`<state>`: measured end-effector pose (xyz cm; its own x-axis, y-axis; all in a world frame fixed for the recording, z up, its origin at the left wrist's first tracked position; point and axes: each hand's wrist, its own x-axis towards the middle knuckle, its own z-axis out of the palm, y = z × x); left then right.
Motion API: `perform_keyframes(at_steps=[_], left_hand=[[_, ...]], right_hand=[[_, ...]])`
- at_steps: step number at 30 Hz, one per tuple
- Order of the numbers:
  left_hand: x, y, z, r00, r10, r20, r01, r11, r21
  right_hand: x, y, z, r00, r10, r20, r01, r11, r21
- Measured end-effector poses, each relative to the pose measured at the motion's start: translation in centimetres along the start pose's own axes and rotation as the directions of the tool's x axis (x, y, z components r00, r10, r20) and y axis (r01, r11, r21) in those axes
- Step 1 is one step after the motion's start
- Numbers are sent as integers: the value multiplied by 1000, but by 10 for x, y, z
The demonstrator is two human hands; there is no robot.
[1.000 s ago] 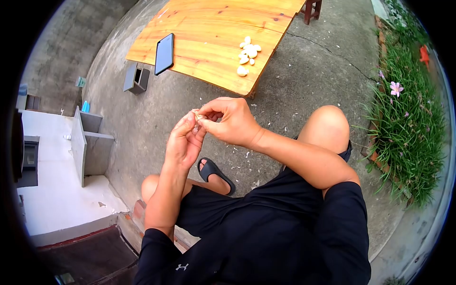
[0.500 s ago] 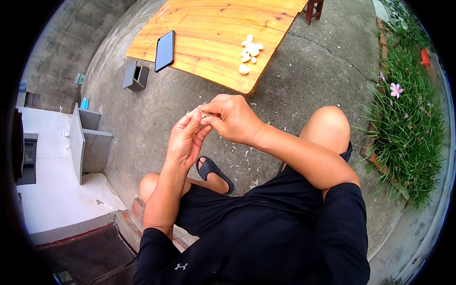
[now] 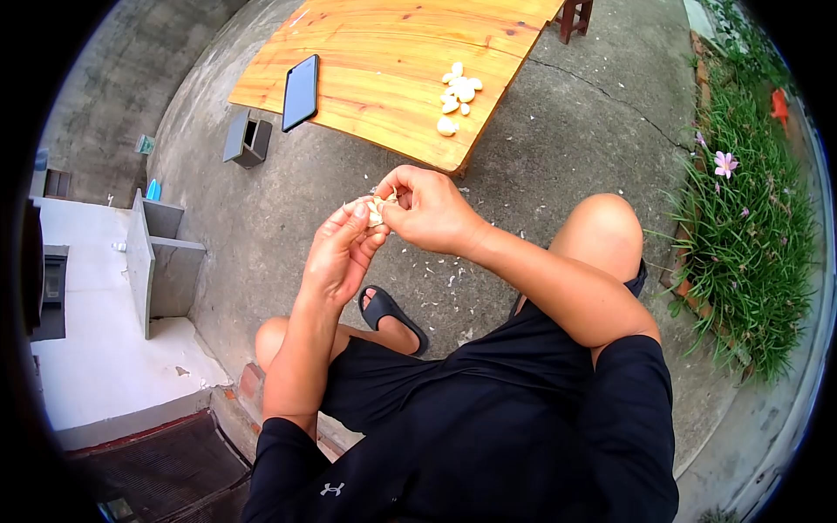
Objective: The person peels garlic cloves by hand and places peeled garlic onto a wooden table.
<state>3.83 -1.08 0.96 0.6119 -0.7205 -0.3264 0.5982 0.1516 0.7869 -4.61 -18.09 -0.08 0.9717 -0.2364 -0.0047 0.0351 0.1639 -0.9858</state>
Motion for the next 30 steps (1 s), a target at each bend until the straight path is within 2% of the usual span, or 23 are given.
perform_keyframes(at_steps=[2, 5, 8, 11, 14, 17, 20, 23, 25, 26, 27, 30], left_hand=[[-1, 1, 1, 1000, -5, -3, 5, 1000, 23], [-3, 3, 3, 1000, -12, -16, 13, 998, 69], [-5, 5, 3, 1000, 1, -11, 0, 992, 127], [-7, 6, 2, 1000, 7, 9, -8, 991, 133], [-6, 8, -3, 999, 10, 37, -14, 994, 105], [-8, 11, 0, 999, 37, 24, -39, 996, 80], [-9, 14, 3, 997, 81, 10, -82, 993, 80], [-9, 15, 1, 991, 136, 3, -136, 987, 87], [-8, 14, -2, 988, 157, -3, -157, 984, 87], [-7, 12, -3, 988, 150, 19, -152, 983, 102], [-7, 10, -4, 989, 142, 42, -146, 982, 117], [-7, 6, 4, 993, 110, 50, -115, 987, 115]], right_hand=[[0, -2, 2, 1000, -7, 2, 7, 1000, 17], [-1, -9, -1, 997, 56, 55, -51, 994, -100], [1, -5, 0, 988, 156, 7, -156, 983, 97], [-2, -8, -3, 985, 165, 46, -171, 967, 190], [1, 4, -6, 973, 202, 107, -229, 844, 486], [1, 5, -8, 966, 226, 123, -253, 745, 618], [0, 5, -9, 952, 280, 120, -289, 702, 651], [-4, -8, -3, 952, 253, 173, -307, 790, 531], [-7, -19, 1, 938, 310, 155, -337, 920, 200], [-9, -21, 3, 932, 334, 139, -340, 940, 22], [-10, -22, 6, 951, 283, 127, -285, 958, -1], [-6, -11, 3, 954, 263, 144, -255, 964, -69]])
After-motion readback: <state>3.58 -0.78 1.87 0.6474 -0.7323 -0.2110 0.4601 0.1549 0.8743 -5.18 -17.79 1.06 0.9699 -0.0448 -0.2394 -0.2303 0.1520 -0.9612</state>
